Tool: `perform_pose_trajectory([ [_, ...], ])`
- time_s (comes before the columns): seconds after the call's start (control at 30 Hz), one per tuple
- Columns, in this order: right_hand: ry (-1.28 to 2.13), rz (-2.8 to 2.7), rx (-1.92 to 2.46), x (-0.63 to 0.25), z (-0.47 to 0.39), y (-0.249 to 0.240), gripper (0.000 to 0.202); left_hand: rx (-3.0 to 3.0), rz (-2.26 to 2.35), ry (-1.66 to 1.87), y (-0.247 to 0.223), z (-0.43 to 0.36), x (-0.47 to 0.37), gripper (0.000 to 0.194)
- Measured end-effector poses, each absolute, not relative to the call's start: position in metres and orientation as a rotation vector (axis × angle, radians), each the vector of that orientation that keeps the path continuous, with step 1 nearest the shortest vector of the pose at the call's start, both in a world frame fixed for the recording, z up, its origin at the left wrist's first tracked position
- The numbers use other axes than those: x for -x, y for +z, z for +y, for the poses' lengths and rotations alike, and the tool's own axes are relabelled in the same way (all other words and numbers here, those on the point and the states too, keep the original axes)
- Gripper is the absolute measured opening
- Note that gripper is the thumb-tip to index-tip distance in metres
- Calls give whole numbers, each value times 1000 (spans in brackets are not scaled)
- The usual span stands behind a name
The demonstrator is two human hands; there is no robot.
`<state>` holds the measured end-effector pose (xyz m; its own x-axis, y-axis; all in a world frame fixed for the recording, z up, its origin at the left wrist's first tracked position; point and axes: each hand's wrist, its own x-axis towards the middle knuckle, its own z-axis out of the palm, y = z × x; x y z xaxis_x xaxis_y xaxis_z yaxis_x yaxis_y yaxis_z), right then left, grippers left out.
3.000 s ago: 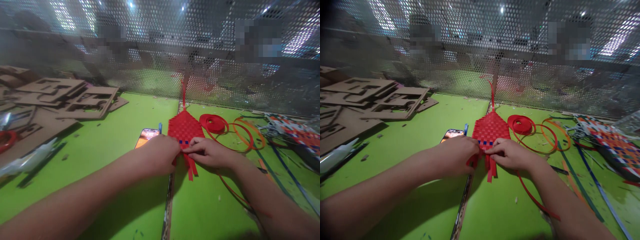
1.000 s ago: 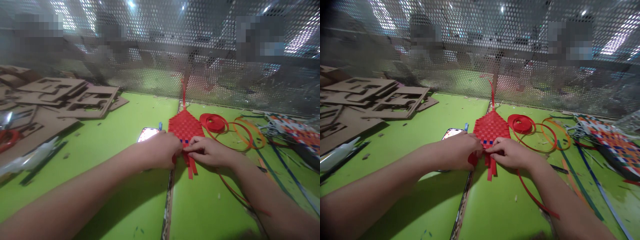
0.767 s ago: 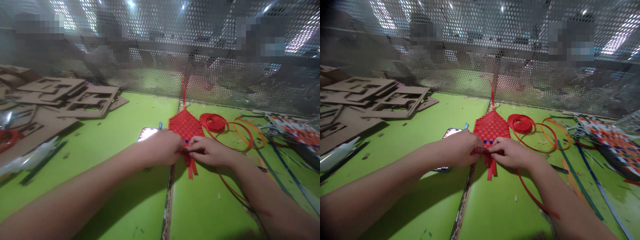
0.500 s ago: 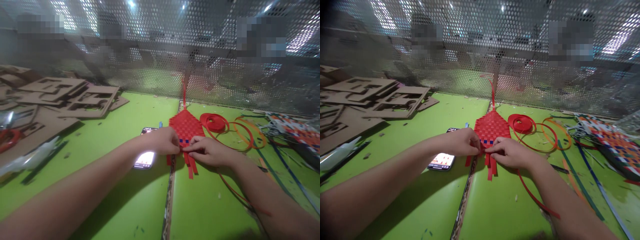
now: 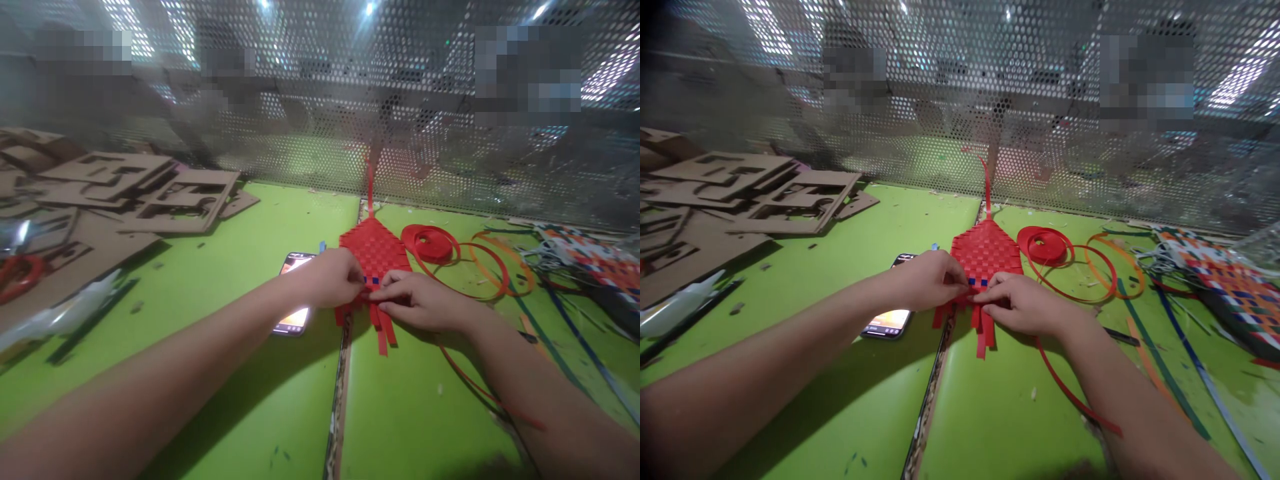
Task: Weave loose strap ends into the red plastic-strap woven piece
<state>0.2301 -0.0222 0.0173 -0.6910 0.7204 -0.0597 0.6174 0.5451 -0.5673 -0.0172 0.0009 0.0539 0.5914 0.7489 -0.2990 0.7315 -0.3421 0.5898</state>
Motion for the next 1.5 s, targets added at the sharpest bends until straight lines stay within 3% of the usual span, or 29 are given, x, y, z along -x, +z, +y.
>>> perform_pose_trajectory([
  [0.53,559,-2637,1105,-216,-33,21,30,-2289,1170,87,38,16,21,25],
  [0.77,629,-2655,1152,-212,-36,25,20,-2304,1168,79,40,15,20,27],
  [0.93,686,-2690,1076,-216,-36,23,41,-2304,1178,75,39,14,20,22],
  [1.07,709,-2763,1115,-214,-35,23,45,-2305,1195,71,36,16,19,22],
  [1.37,748,-2755,1180,-206,-33,28,39,-2338,1060,-38,92,0,49,21],
  [1.5,750,-2736,1154,-210,-29,21,42,-2409,1085,-204,89,-24,47,26],
])
